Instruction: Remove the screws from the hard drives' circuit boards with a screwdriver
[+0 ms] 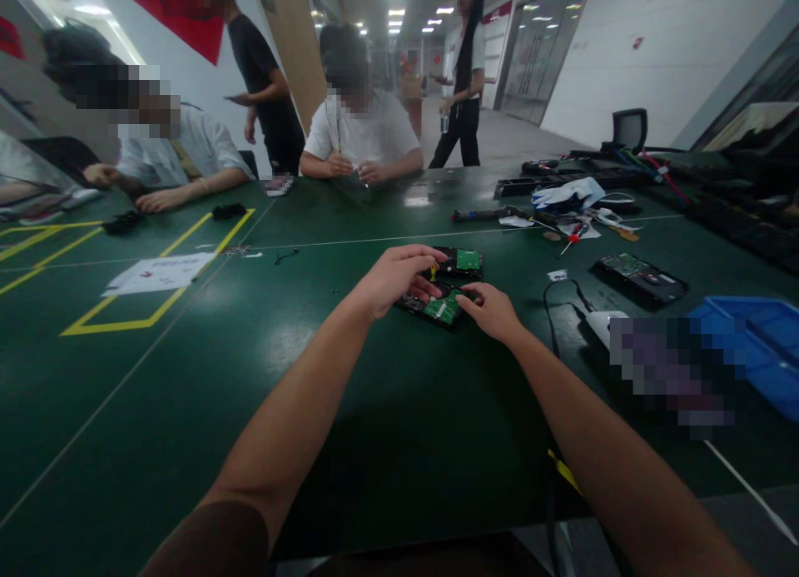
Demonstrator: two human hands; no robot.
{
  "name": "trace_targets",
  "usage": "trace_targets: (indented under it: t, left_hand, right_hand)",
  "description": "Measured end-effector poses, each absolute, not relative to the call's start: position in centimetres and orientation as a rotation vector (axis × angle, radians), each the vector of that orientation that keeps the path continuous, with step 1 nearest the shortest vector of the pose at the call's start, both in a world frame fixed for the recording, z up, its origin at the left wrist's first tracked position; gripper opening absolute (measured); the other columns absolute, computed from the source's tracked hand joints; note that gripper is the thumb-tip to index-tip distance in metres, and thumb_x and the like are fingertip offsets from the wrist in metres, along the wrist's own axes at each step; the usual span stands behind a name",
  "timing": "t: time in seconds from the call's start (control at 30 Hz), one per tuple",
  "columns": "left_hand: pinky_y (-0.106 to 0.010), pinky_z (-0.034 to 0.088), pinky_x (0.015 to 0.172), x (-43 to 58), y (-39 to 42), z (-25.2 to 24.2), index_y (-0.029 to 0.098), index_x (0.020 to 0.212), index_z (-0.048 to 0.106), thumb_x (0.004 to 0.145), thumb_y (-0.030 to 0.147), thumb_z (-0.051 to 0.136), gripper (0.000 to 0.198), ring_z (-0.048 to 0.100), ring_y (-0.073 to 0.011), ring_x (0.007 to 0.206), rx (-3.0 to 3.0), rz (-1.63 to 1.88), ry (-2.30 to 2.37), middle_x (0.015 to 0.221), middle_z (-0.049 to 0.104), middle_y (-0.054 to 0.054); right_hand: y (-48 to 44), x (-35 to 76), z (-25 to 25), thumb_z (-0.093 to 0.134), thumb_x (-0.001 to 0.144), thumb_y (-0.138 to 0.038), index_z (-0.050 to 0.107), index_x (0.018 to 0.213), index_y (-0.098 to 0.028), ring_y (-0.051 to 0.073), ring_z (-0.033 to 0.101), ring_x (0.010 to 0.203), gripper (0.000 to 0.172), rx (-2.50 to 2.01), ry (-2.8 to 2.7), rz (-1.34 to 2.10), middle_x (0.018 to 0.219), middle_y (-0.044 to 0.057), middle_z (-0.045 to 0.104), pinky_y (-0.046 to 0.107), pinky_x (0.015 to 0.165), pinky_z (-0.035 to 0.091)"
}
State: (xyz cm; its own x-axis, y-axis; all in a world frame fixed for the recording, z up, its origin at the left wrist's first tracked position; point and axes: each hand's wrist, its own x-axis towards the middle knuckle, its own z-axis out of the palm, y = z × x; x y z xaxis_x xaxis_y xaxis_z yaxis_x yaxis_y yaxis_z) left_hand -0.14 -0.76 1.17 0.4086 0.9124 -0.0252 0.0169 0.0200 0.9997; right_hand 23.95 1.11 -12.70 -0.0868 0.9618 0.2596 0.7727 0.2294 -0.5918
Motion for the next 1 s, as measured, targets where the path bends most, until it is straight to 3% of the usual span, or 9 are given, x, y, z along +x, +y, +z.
trace_targets:
  t: [0.3,0.63,0.87,1.0]
  left_hand:
    - [-0.026,0.054,0.056,0.1,-0.65,1.08,0.018,0.104,0.057,0.096,0.019,0.05,0.01,0.072,-0.0144,0.064,1.278,0.928,0.921,0.104,0.068,-0.008]
    - [-0.022,0.052,0.054,-0.13,-0.28,0.67,0.017,0.098,0.06,0.096,0.026,0.056,0.011,0.07,-0.0116,0.063,1.351,0.919,0.933,0.105,0.069,-0.009]
    - [-0.021,0.049,0.052,-0.17,-0.28,0.6,0.016,0.097,0.065,0.097,0.025,0.056,0.012,0.069,-0.0112,0.06,1.404,0.913,0.948,0.093,0.068,-0.006]
    - [-0.022,0.049,0.052,-0.12,-0.51,0.8,0.016,0.1,0.067,0.097,0.025,0.055,0.015,0.069,-0.0106,0.06,1.431,0.881,0.94,0.1,0.068,-0.008]
  right_hand:
    - [1.01,23.91,-12.52,0.064,0.093,-0.046,0.07,0.119,-0.02,0.019,0.066,0.082,0.037,-1.596,-1.896,0.429,0.113,0.009,0.072,0.034,0.076,0.051]
    - [0.98,23.86,-12.46,0.064,0.093,-0.044,0.07,0.118,-0.02,0.019,0.065,0.082,0.036,-1.597,-1.905,0.41,0.114,0.009,0.071,0.034,0.078,0.051]
    - [0.9,23.83,-12.47,0.064,0.093,-0.043,0.07,0.117,-0.02,0.019,0.065,0.079,0.034,-1.584,-1.909,0.383,0.108,0.009,0.072,0.034,0.075,0.051]
    - [0.95,23.83,-12.52,0.065,0.092,-0.044,0.071,0.117,-0.02,0.018,0.065,0.079,0.035,-1.574,-1.903,0.399,0.108,0.009,0.072,0.034,0.075,0.051]
